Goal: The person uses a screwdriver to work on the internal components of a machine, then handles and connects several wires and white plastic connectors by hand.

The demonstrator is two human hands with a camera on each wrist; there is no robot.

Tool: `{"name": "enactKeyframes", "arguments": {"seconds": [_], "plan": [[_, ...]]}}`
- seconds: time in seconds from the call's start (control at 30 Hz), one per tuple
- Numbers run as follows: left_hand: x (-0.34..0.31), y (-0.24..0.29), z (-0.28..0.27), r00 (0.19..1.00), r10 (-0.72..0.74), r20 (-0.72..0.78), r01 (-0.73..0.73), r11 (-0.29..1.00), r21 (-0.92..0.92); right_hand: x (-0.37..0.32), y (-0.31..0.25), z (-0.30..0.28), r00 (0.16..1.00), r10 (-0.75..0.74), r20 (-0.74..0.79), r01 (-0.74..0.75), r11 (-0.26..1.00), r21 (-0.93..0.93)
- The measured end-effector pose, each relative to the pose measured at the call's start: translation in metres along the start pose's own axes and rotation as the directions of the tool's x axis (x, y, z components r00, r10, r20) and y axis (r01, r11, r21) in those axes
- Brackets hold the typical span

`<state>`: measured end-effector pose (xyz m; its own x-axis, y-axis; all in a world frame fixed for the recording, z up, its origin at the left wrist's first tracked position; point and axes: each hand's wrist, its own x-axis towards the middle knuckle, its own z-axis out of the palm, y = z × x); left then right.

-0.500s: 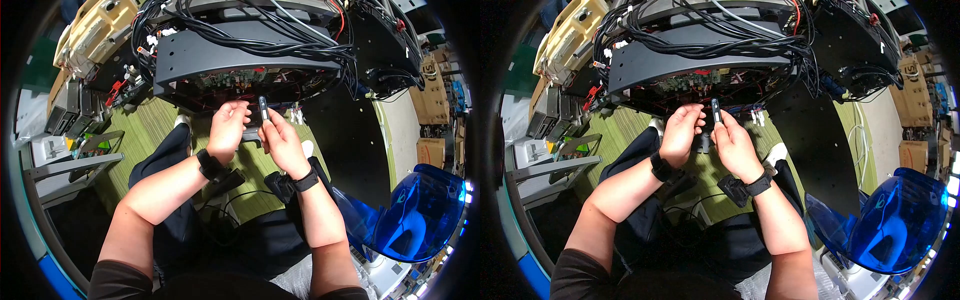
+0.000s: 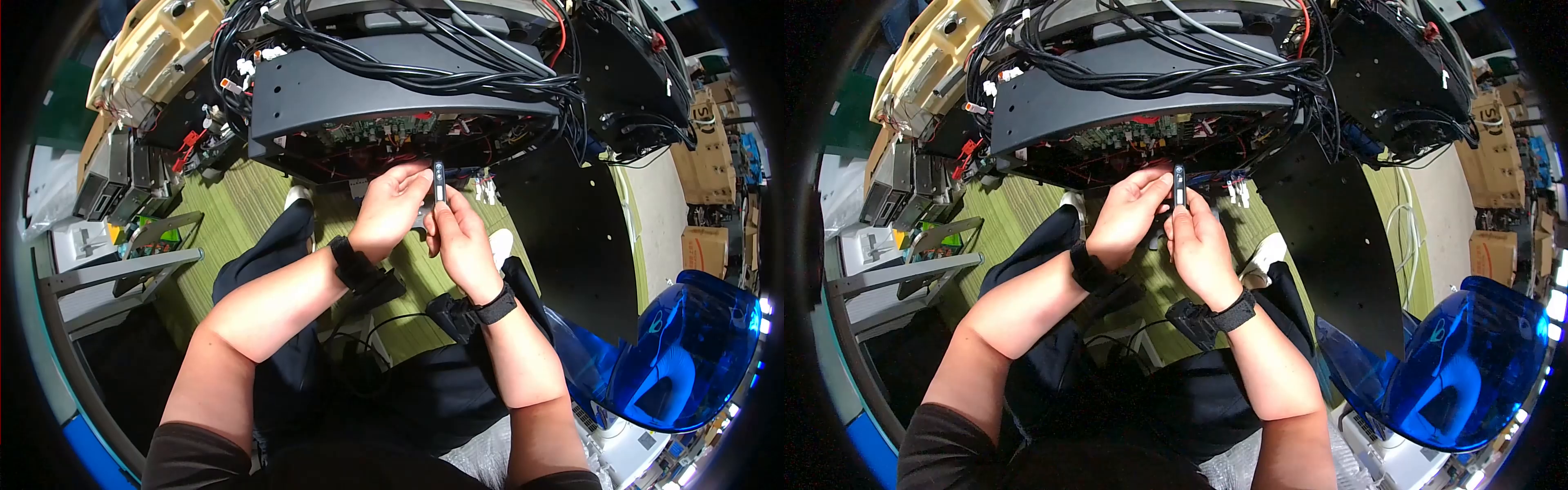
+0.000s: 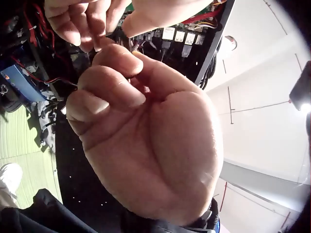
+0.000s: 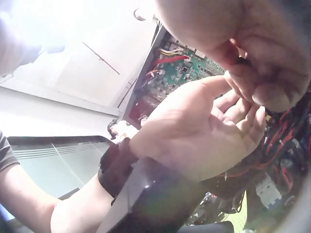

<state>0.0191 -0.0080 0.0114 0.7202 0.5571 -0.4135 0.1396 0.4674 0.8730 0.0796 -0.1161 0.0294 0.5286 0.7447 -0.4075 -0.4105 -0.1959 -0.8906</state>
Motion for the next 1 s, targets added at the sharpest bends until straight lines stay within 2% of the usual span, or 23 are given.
{"name": "enactKeyframes", "arguments": {"seconds": [0.1,0.23,0.3,1.0], "plan": [[0.006,0.004,-0.002,1.0,-0.013,0.011,0.013,1.0,-0.003,-0.001,-0.006,0.002,0.998,0.058,0.036,-0.058,0.998,0.003],[0.011,0.003,-0.002,0.999,0.001,0.046,0.001,0.999,-0.052,0.001,-0.001,0.002,0.998,0.062,0.028,-0.061,0.998,-0.026],[0.013,0.004,-0.003,0.995,-0.045,0.084,0.047,0.999,-0.027,0.003,0.0,0.002,0.999,0.048,0.022,-0.047,0.999,-0.025],[0.022,0.011,-0.001,0.995,-0.043,0.087,0.045,0.999,-0.023,0.012,0.002,-0.002,0.999,0.047,0.011,-0.047,0.998,-0.035]]}}
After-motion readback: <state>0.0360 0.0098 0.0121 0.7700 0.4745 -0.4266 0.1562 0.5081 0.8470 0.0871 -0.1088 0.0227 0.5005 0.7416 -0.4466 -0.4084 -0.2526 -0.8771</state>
